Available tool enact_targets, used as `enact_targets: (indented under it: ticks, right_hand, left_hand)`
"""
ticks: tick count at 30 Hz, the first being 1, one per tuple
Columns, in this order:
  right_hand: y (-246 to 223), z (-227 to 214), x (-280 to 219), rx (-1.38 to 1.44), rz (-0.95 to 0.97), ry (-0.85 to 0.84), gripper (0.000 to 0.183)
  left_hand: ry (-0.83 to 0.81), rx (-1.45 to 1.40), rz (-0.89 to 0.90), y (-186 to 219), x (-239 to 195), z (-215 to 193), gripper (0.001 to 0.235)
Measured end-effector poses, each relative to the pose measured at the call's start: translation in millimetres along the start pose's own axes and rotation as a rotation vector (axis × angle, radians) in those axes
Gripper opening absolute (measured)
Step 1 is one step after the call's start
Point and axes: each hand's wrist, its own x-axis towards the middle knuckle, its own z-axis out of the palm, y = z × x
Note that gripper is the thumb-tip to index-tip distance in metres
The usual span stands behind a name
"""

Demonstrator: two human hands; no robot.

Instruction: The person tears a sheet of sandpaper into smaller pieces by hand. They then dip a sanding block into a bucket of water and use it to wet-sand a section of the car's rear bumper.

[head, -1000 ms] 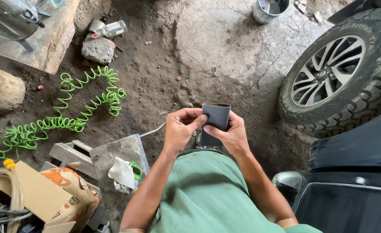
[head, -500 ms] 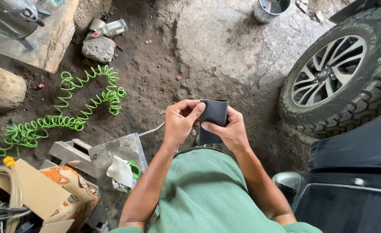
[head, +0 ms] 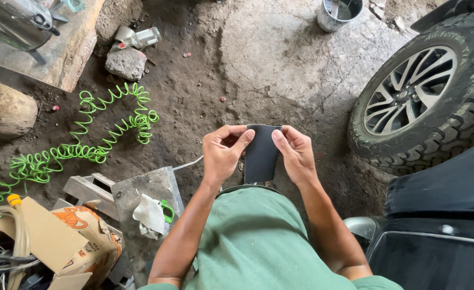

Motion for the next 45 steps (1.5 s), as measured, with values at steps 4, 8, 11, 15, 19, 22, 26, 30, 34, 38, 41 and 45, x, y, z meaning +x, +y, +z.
enact_targets:
  ticks: [4,8,11,15,19,22,26,30,34,38,41,45]
  right_hand:
    - [2.4,-6.1,4.2,-0.129,-0.045,0.014,0.017]
    - [-4.8,-2.2,5.7,-0.139,-0.041,0.022,0.017]
    - [-5.9,-4.3,6.6,-0.164,-0.043,0.033,0.018]
    - [-5.4,-10.1,9.3,-0.160,-0.043,0.035,0.018]
    - [-1.7,-16.8,13.9,-0.236,-0.090,0.076,0.018]
    - [-13.2,-13.2,19.3,-0.159,-0.078,0.073,0.020]
    - [-3.3,-29.3,20.9,0.051,0.166,-0.129,0.025]
    - [6.0,-41.0,25.1,-0.103,0.120,-0.156,0.025]
    - [12.5,-60.2,27.9,-0.172,0.079,-0.164,0.024]
    - [-5.5,-68.1,28.1,-0.053,0.290,-0.291,0.029]
    - [-5.3,-74.3,27.1,-0.051,0.338,-0.281,0.029]
    - [-7.8,-84.2,26.2,-0.095,0.365,-0.139,0.027]
  left_hand:
    - [-0.002,0.004,0.004,3.7,0.0,1.3,0.022]
    - [0.009,-0.035,-0.052,7.8,0.5,3.8,0.023]
    - [0.010,-0.048,-0.067,11.3,1.3,6.8,0.023]
    - [0.009,-0.053,-0.067,12.6,4.3,12.2,0.023]
    - [0.024,-0.069,-0.062,5.2,10.0,19.2,0.023]
    - [0.053,-0.053,-0.013,-1.6,16.2,23.3,0.023]
    - [0.113,-0.025,0.046,-5.0,26.1,30.0,0.023]
    - [0.142,-0.023,0.004,-4.3,31.6,39.9,0.023]
    - [0.153,-0.011,0.028,-10.4,39.2,46.5,0.023]
    - [0.194,-0.002,0.034,-6.6,47.0,58.0,0.024]
    - [0.204,-0.007,0.012,-11.7,49.7,69.7,0.023]
    - [0.117,-0.054,0.031,-19.4,56.3,87.9,0.021]
